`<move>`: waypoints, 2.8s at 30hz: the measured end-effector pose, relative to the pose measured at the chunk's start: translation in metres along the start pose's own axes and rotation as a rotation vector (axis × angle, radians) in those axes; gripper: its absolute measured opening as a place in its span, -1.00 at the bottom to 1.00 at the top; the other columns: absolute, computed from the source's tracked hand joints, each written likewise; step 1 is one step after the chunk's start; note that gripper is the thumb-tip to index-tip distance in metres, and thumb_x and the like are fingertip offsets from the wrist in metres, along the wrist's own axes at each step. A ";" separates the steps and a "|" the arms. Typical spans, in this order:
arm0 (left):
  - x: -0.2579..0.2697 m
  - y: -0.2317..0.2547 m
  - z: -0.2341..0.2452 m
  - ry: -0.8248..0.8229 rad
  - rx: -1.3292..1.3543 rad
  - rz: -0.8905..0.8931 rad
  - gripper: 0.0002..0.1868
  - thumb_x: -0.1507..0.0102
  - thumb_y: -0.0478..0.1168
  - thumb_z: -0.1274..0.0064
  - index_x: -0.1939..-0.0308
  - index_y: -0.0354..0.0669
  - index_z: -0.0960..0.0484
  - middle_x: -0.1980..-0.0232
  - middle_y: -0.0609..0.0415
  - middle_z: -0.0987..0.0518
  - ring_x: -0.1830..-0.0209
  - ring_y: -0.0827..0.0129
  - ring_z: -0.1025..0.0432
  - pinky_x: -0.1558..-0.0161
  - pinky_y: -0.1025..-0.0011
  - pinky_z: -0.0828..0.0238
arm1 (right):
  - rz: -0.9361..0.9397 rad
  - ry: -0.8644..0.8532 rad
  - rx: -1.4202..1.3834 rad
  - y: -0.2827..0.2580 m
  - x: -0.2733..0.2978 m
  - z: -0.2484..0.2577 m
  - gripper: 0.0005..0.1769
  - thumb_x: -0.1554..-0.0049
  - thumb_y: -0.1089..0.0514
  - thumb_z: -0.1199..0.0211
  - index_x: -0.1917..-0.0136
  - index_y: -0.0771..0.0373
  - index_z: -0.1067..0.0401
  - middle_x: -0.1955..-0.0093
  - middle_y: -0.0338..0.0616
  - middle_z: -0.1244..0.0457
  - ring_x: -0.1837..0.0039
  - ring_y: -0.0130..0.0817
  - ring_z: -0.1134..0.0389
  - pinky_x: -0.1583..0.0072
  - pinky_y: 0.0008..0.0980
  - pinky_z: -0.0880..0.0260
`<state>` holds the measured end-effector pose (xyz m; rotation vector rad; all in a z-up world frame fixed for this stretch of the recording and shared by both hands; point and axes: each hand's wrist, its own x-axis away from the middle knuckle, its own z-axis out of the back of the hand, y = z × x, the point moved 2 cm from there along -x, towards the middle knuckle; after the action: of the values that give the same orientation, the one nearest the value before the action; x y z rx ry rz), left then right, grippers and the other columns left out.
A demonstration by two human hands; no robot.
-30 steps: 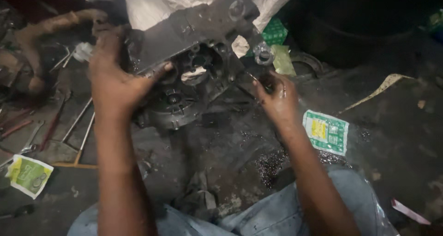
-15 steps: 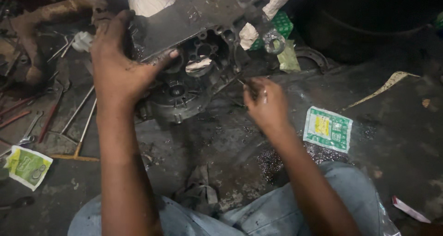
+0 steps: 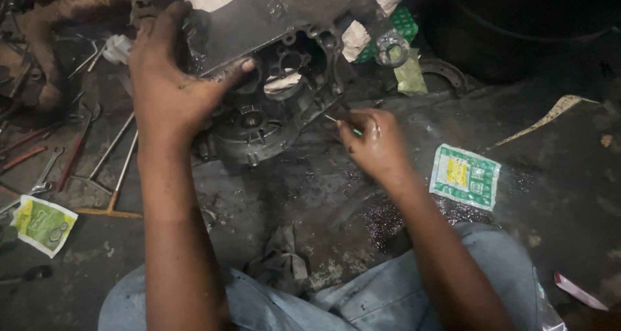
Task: The person scrubs a greasy metal engine block with a small brush, focusing on the internal cavities and crevices. They rotate the part to access different angles and continue scrubbing the surface.
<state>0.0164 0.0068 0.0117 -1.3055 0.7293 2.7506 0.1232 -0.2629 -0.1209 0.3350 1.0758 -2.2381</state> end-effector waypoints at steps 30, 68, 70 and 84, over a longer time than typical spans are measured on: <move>0.000 0.004 0.003 0.022 0.109 -0.071 -0.21 -0.08 -0.05 -0.56 -0.22 -0.39 -0.51 -0.20 -0.27 -0.58 -0.25 -0.11 -0.49 -0.27 0.13 -0.43 | 0.059 0.215 0.127 0.000 0.007 0.003 -0.79 -0.19 0.14 -0.36 0.02 0.37 -0.57 -0.02 0.10 -0.42 -0.07 0.06 -0.43 -0.14 -0.07 -0.42; 0.000 0.013 0.004 0.013 -0.005 0.139 0.00 0.03 0.13 -0.61 -0.29 -0.40 -0.52 -0.21 -0.30 -0.58 -0.22 -0.07 -0.50 -0.22 0.13 -0.44 | -0.155 0.159 -0.065 0.030 0.000 -0.007 -0.64 -0.20 -0.04 -0.36 -0.11 0.27 -0.54 -0.07 0.03 -0.42 -0.09 -0.06 -0.49 -0.14 -0.23 -0.50; -0.004 0.014 0.006 0.027 -0.017 0.131 0.00 0.06 0.15 -0.60 -0.26 -0.38 -0.52 -0.17 -0.28 -0.58 -0.18 -0.07 -0.49 -0.18 0.13 -0.44 | -0.200 0.184 -0.065 0.034 0.002 -0.012 -0.61 -0.16 -0.06 -0.38 -0.11 0.25 -0.55 -0.03 0.02 -0.43 -0.06 -0.05 -0.48 -0.11 -0.22 -0.48; -0.009 0.019 0.019 0.036 0.041 0.187 -0.07 0.18 0.17 -0.54 -0.13 -0.21 -0.53 -0.08 -0.12 -0.56 -0.09 -0.05 -0.46 -0.08 0.11 -0.39 | -0.277 0.155 -0.276 0.012 -0.001 -0.008 -0.68 -0.13 0.15 -0.37 -0.04 0.46 -0.54 0.11 0.10 -0.47 0.07 -0.18 -0.51 0.00 -0.31 -0.46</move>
<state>0.0042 -0.0004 0.0363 -1.3476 0.9514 2.8424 0.1313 -0.2618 -0.1332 0.2570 1.5768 -2.2873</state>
